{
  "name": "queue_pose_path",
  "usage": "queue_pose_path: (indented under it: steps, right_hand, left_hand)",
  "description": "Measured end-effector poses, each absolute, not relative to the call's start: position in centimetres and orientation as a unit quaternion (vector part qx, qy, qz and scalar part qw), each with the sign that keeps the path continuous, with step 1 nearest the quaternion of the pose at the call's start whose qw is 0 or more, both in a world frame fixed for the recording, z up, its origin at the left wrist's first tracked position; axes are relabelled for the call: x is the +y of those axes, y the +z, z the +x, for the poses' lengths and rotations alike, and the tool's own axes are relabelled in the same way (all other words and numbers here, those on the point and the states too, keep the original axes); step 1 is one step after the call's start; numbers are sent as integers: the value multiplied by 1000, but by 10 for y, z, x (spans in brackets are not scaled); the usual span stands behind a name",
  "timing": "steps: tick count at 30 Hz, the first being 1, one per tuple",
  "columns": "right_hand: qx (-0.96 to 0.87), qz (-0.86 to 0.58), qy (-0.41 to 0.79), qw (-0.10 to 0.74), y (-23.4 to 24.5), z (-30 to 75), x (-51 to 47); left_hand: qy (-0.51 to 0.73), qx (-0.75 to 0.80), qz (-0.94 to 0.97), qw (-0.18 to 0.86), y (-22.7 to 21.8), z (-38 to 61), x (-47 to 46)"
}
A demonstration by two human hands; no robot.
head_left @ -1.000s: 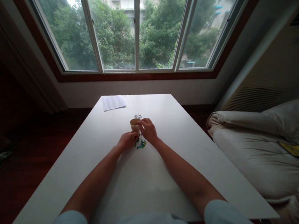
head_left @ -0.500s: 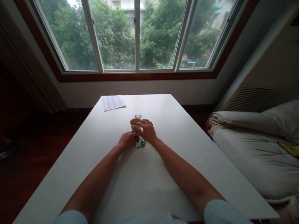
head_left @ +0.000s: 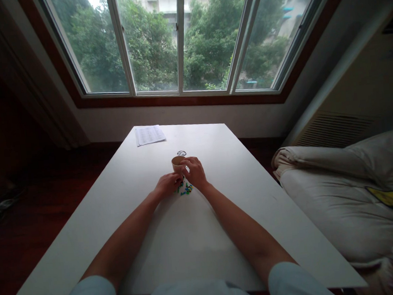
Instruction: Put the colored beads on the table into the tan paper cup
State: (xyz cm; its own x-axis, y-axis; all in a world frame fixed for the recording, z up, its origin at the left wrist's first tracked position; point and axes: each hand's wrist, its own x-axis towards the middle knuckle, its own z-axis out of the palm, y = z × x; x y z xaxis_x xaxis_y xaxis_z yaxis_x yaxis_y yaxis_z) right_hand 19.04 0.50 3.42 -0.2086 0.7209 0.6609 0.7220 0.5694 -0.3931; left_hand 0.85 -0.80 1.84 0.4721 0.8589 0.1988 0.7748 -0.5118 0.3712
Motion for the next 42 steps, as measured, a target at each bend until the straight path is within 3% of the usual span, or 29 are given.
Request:
queue_pose_path:
  steps: [11, 31, 42]
  right_hand:
    - [-777, -474, 11, 415, 34, 190, 3]
    - [-733, -459, -3, 502, 27, 194, 6]
    - [-664, -530, 54, 525, -5, 217, 31]
  left_hand:
    - [194, 471, 856, 86, 12, 6, -4]
    - [257, 452, 850, 88, 5, 4, 0]
    - [329, 451, 828, 59, 11, 8, -6]
